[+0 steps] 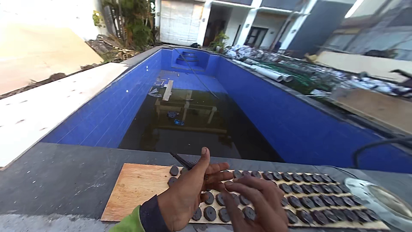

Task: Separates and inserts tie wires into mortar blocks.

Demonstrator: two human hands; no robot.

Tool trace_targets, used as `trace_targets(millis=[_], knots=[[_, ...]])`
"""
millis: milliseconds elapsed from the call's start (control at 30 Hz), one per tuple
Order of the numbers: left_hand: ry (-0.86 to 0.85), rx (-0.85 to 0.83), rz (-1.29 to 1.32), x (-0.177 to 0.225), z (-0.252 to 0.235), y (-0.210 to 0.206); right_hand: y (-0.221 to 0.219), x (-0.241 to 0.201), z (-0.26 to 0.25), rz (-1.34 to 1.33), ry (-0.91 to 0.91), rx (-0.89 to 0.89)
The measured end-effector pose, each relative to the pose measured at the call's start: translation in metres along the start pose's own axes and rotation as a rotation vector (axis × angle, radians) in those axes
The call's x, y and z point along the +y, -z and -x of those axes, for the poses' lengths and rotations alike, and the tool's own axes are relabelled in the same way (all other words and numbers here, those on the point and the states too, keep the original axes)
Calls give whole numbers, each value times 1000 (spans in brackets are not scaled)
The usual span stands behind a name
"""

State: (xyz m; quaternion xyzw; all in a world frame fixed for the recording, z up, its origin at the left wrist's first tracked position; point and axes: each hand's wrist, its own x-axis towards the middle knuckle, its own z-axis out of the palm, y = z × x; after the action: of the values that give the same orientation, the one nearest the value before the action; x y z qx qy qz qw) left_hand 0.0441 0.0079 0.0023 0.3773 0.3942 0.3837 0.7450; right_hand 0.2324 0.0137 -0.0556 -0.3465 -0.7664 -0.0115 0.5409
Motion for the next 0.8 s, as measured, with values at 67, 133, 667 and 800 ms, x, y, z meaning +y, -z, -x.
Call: trace_targets(millis=[67, 133, 667, 800], knots=[[11, -56, 0, -7, 0, -19, 10, -6, 11, 85, 19, 20], [10, -95, -16, -14, 1, -37, 21, -8, 20, 137, 13, 45], [49, -59, -227, -38, 20, -85, 81, -17, 39, 108, 13, -47], [9, -36, -229, -46, 23, -91, 84, -15, 42, 58, -2, -54]])
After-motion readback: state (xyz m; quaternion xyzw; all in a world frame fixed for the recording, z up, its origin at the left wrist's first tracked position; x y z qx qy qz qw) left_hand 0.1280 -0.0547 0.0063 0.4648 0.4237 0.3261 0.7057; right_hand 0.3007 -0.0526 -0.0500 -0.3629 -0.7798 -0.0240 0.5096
